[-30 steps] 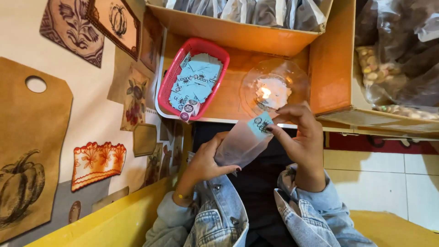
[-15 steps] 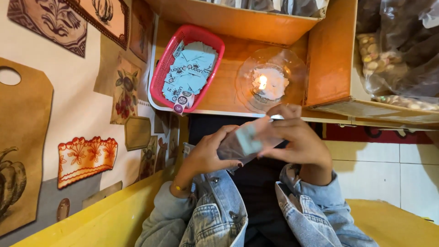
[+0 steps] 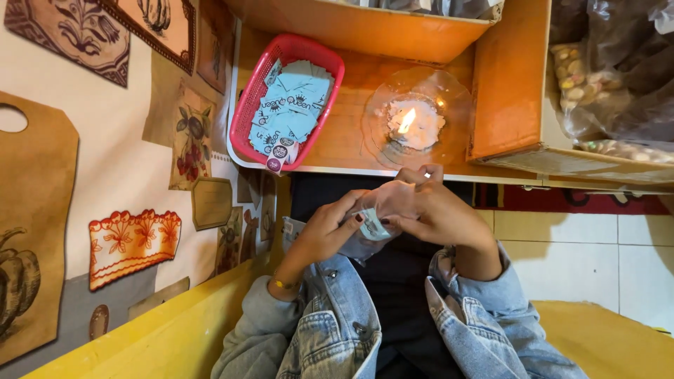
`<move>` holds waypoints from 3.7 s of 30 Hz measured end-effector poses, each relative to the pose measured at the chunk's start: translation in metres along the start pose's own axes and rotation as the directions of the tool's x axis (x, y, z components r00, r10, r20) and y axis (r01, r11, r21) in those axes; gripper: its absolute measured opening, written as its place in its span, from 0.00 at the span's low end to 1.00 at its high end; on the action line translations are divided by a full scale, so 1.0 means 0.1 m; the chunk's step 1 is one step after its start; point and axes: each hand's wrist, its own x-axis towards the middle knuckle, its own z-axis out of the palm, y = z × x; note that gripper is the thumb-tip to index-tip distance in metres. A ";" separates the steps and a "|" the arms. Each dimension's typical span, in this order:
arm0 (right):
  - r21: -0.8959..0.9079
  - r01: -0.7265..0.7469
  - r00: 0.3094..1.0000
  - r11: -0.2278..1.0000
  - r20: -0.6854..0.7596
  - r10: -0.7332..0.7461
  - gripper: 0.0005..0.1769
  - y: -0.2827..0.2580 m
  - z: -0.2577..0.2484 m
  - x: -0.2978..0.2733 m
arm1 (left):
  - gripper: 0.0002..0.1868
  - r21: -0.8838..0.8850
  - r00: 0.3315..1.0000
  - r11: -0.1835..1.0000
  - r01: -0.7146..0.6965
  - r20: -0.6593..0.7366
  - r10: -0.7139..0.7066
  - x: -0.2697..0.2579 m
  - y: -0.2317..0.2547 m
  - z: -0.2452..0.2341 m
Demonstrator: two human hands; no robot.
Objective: Sealing small plastic bags using a candle flame and organizing them into cardboard boxes for packaging.
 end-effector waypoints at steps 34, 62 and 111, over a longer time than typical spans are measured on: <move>-0.060 -0.030 0.915 0.998 -0.403 0.003 0.05 -0.05 -0.19 -0.22 | 0.30 -0.031 0.995 0.997 -0.077 -0.062 0.075 -0.01 -0.60 0.03; 0.338 -0.402 0.672 0.851 -0.522 0.525 0.14 1.14 0.58 -0.57 | 0.07 0.054 0.806 0.985 -0.166 -0.568 0.167 0.76 -0.59 0.07; 0.569 -0.561 0.350 0.601 -0.495 0.795 0.06 1.15 0.32 0.05 | 0.03 -0.251 0.729 0.968 -0.013 -0.665 -0.163 1.37 -0.65 0.06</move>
